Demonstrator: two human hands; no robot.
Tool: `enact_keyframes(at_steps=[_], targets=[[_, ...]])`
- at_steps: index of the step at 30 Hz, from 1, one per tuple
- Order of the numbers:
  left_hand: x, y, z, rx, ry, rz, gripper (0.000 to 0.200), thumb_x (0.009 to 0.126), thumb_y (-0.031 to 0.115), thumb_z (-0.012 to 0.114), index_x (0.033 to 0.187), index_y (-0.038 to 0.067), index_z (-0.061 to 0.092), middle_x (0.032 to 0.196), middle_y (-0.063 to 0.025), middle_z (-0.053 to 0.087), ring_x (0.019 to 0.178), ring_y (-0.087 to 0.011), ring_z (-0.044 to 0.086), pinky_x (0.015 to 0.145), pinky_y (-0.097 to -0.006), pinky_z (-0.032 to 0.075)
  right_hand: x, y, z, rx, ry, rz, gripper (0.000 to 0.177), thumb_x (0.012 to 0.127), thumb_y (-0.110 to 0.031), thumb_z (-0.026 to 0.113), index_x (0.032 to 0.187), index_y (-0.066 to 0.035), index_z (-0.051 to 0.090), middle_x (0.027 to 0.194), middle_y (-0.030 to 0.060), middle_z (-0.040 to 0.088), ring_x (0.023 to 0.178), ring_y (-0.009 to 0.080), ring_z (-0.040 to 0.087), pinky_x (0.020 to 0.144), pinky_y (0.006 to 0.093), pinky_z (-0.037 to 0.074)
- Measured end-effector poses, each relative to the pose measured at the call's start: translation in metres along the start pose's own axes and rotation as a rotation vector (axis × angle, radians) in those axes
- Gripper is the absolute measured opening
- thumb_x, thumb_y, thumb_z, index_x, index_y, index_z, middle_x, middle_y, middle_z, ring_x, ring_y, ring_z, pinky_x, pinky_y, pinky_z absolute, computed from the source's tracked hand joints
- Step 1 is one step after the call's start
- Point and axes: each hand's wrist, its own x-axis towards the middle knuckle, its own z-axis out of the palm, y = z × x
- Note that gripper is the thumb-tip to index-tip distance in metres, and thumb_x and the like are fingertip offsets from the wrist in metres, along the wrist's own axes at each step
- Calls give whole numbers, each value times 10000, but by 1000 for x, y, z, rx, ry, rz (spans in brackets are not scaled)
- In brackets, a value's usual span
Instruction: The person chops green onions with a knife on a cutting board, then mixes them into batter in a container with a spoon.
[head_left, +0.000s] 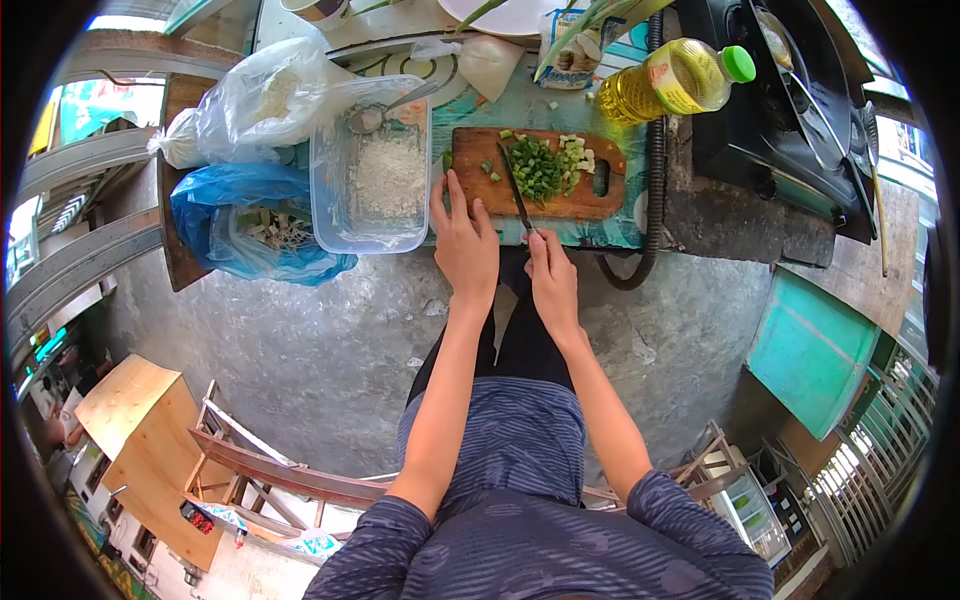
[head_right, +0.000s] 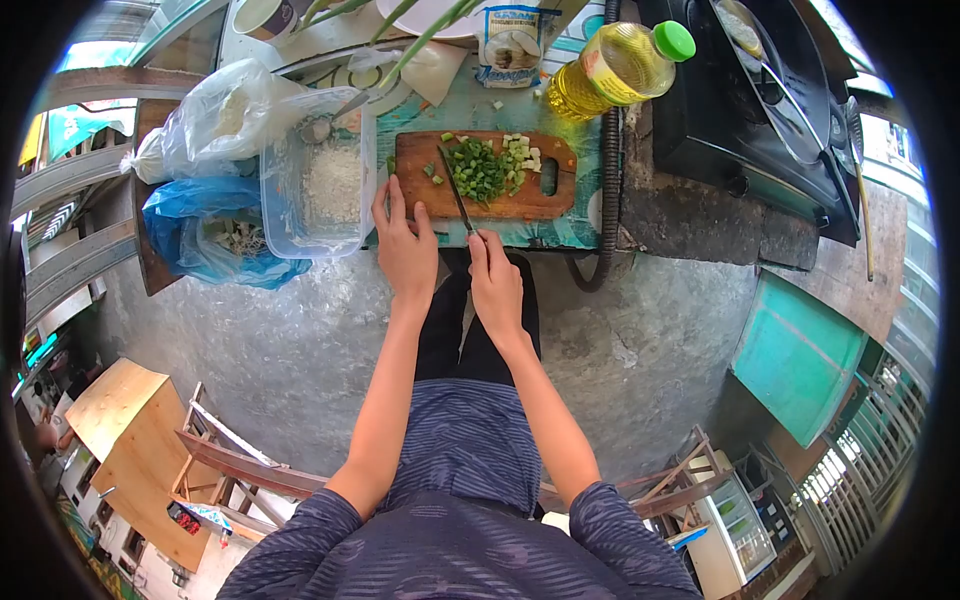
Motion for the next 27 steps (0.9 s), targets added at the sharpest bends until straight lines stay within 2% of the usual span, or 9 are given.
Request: enact_keyframes(at_steps=[2,5,6,9,14,17,20,23,27], targets=[[1,-7,7,13,56,45,476,969,198,466,1418,65,381,1368,-134,418,854,-303,655,604,-379,540,0,-1,0,27,5,-7,327,1013,-296,443,1073,-1,571,637,33,467,577,84,413,560,261,375],[0,-1,13,5,116,15,493,961,217,496,1427,90,399,1374,-121,408,705,-190,619,657,-339,510,0,-3,1,42,-17,-11,328,1011,-304,451,1078,-6,571,630,34,476,576,87,418,560,261,374],[0,-1,13,10,101,0,499,958,226,503,1427,93,399,1375,-121,405,711,-192,621,661,-341,510,2,-4,1,41,-28,-12,330,1010,-309,454,1080,-9,571,629,38,486,576,90,426,562,262,376],[-1,0,14,11,78,-23,516,950,247,522,1429,100,399,1382,-121,397,723,-195,625,672,-345,513,7,-8,2,-138,-115,-46,349,1002,-365,419,1110,-69,570,666,106,619,622,258,632,589,350,449],[-4,8,7,-32,73,-48,532,940,254,536,1433,110,396,1415,-133,384,737,-193,632,678,-347,514,12,-16,4,-77,-107,-58,349,999,-370,413,1103,-77,571,645,98,599,607,275,620,580,354,441],[-1,9,2,-150,-3,-121,528,940,218,510,1428,59,386,1465,-172,325,785,-189,640,632,-332,518,13,-18,2,-95,-112,-40,354,1000,-374,409,1109,-78,569,640,99,591,610,277,619,585,360,440],[6,1,3,-264,-6,-115,504,937,175,489,1420,53,406,1451,-174,338,736,-167,610,654,-301,502,14,-15,5,-102,-114,-45,354,999,-376,410,1120,-83,569,643,100,592,617,281,618,592,367,440],[7,-2,8,-438,17,-130,510,928,115,519,1426,88,409,1377,-152,390,798,-138,545,708,-286,476,18,-20,8,-101,-124,-32,355,1000,-380,411,1129,-90,570,652,105,600,625,286,619,596,371,438],[5,6,17,-447,143,-83,556,909,85,528,1442,63,371,1264,-131,414,741,-142,522,679,-283,468,23,-22,9,-65,-106,-68,365,1001,-397,411,1135,-98,571,661,114,613,635,282,628,599,368,438]])
